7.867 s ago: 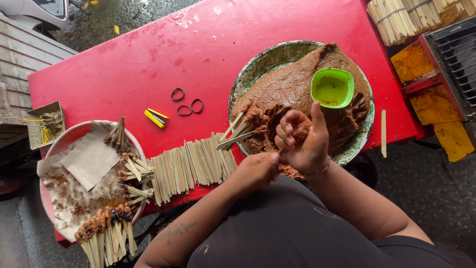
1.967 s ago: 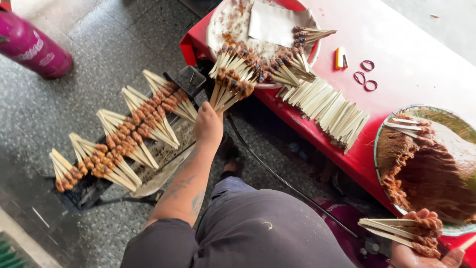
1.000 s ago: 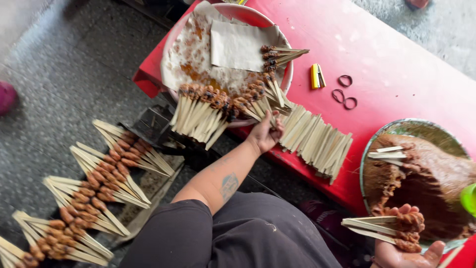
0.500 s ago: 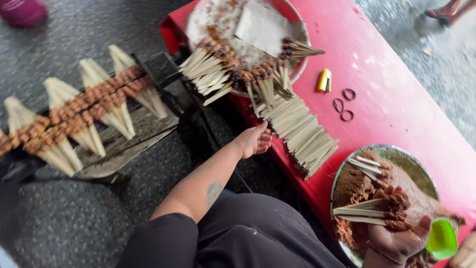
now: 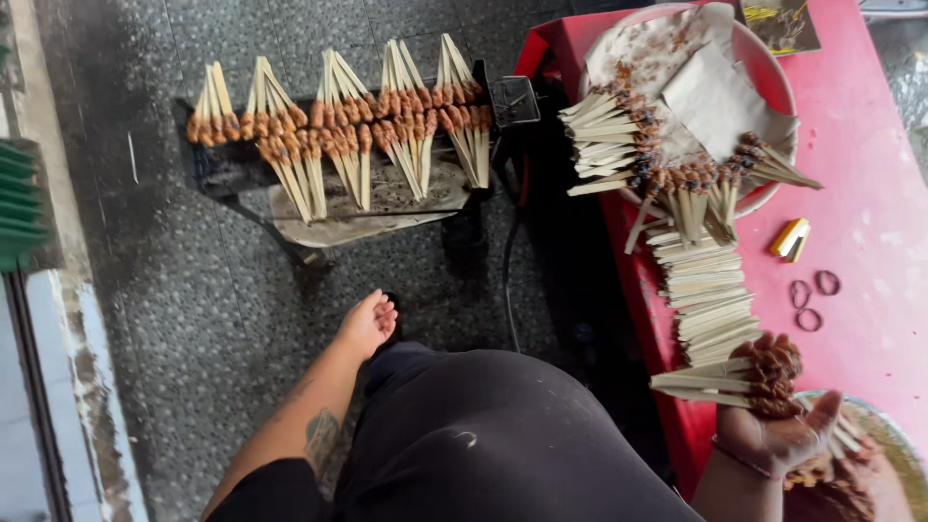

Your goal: The person wraps meat paste around wooden skewers to prepare sate lilit and places the prepared skewers onto a grill.

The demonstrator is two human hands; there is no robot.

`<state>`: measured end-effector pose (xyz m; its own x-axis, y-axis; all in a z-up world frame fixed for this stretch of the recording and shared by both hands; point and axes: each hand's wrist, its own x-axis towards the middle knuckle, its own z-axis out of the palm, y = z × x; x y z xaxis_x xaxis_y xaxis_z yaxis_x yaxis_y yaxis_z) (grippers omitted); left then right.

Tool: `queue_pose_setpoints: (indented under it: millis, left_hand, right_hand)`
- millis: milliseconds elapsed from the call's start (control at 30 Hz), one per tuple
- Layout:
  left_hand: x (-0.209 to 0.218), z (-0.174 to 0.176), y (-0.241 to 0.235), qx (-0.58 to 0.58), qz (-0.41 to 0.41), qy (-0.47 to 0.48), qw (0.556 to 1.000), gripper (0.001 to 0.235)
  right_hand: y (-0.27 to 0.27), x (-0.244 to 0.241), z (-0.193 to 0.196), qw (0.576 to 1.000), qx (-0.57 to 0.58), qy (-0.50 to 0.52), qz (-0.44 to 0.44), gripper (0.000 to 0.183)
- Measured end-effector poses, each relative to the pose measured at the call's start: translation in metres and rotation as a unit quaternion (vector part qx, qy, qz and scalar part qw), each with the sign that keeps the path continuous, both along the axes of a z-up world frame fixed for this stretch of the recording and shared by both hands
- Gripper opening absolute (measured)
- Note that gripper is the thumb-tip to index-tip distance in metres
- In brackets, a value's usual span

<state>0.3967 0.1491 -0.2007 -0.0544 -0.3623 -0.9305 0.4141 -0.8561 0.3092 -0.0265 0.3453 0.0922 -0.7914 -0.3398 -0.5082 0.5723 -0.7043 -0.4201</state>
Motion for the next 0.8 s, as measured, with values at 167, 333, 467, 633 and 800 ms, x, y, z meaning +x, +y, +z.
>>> queue_pose_setpoints:
  millis: [167, 333, 467, 633, 800]
  left_hand:
    - [0.054, -0.007, -0.05, 0.01, -0.102, 0.025, 0.994, 0.027]
    - [0.054, 0.015, -0.107, -0.046, -0.296, 0.003, 0.954, 0.032]
    - [-0.007, 0.079, -0.129, -0.068, -0.378, 0.036, 0.922, 0.033]
    - [-0.117, 0.094, -0.117, -0.107, -0.506, 0.12, 0.848, 0.035]
    - [-0.247, 0.086, -0.084, -0.122, -0.546, 0.124, 0.819, 0.039]
  right_hand:
    - [-0.047, 0.055, -0.044, 1.0, -0.003, 0.009, 0.008, 0.061]
    - [-0.078, 0.104, -0.07, 0.993, -0.095, -0.053, 0.048, 0.06]
    - [-0.071, 0.118, -0.065, 0.993, -0.104, -0.057, 0.008, 0.061]
    - [-0.04, 0.095, -0.066, 0.996, -0.066, -0.035, -0.05, 0.061]
    - [-0.011, 0.044, -0.073, 0.992, -0.064, -0.043, -0.096, 0.062]
